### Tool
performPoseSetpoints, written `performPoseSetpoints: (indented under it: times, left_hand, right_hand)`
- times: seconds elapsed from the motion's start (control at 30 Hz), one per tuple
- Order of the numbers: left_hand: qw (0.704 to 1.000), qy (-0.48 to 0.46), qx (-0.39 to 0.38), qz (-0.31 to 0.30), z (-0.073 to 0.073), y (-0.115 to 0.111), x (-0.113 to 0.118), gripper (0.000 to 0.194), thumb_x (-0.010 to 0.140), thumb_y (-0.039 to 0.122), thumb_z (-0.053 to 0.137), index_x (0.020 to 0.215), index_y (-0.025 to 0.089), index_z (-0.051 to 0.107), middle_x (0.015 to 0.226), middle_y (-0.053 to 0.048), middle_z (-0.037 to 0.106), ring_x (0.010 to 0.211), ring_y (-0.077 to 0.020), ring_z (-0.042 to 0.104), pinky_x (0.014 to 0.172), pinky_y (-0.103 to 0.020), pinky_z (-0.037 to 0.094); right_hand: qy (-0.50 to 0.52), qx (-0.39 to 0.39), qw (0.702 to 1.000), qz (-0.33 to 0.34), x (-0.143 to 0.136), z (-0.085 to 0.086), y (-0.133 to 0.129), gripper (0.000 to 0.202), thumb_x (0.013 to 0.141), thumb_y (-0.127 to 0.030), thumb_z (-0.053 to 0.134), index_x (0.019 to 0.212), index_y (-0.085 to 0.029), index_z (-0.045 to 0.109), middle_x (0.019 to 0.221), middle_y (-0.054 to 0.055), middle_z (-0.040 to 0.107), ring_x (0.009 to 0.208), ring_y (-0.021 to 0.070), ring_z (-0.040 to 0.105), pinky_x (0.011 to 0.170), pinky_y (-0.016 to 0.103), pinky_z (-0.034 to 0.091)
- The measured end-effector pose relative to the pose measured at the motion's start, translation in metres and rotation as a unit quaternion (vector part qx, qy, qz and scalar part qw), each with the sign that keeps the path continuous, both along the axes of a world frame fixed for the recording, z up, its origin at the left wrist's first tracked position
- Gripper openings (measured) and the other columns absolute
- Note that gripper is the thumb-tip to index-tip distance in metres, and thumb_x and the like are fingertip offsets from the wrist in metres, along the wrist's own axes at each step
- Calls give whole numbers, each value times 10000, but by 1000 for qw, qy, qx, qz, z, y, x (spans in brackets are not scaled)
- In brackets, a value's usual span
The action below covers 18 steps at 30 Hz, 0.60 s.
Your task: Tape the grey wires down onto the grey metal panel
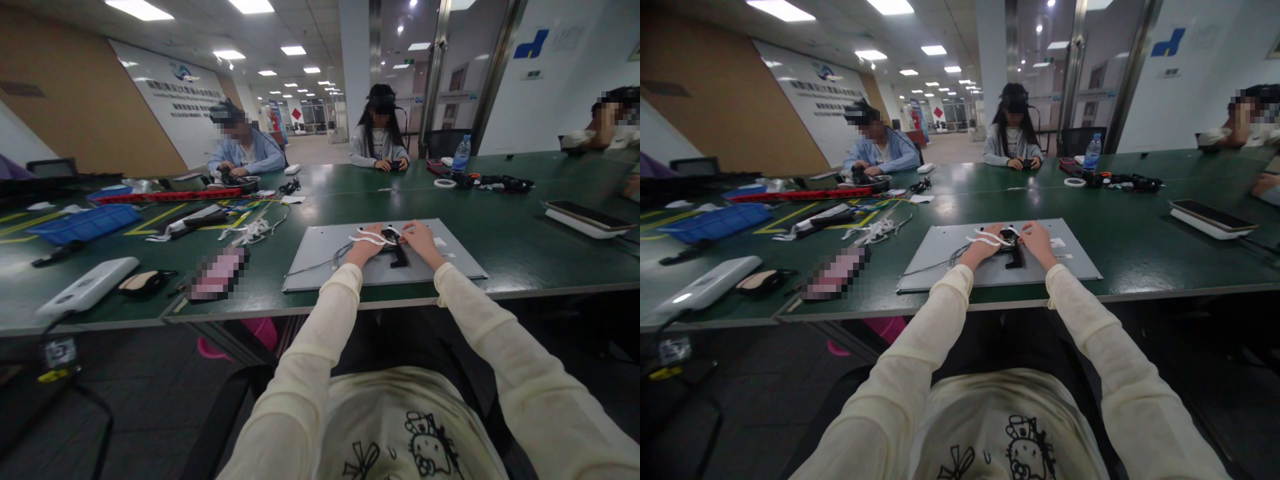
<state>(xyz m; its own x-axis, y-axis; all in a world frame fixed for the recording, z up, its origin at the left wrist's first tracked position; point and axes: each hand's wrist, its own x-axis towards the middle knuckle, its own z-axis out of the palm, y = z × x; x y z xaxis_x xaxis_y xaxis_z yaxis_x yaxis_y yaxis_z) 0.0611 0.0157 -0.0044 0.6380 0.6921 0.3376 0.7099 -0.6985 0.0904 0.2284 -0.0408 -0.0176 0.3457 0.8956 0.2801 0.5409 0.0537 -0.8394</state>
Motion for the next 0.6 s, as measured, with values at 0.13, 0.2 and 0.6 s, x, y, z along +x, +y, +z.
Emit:
performPoseSetpoints:
  times: [0.13,0.2,0.6]
  left_hand:
    - [1000,23,1,-13,1,0,0,368,918,193,415,1261,131,532,1301,-154,594,1241,-225,542,1025,-365,439]
    - [999,32,3,-18,0,1,0,351,926,202,421,1248,127,539,1293,-149,600,1239,-221,542,1030,-357,433]
    - [998,62,1,-21,1,2,-1,333,946,232,420,1233,131,555,1253,-144,626,1155,-217,594,1001,-347,441]
  right_hand:
    - [-33,-16,999,-6,1,-2,0,183,770,-143,556,944,-168,609,671,22,697,647,155,685,675,240,505]
    - [-59,-25,998,-9,2,-3,1,198,769,-144,558,957,-164,617,683,20,700,658,150,683,679,231,494]
    - [-109,-61,992,-3,1,0,-2,224,820,-168,532,1018,-153,635,750,27,707,710,137,665,689,214,449]
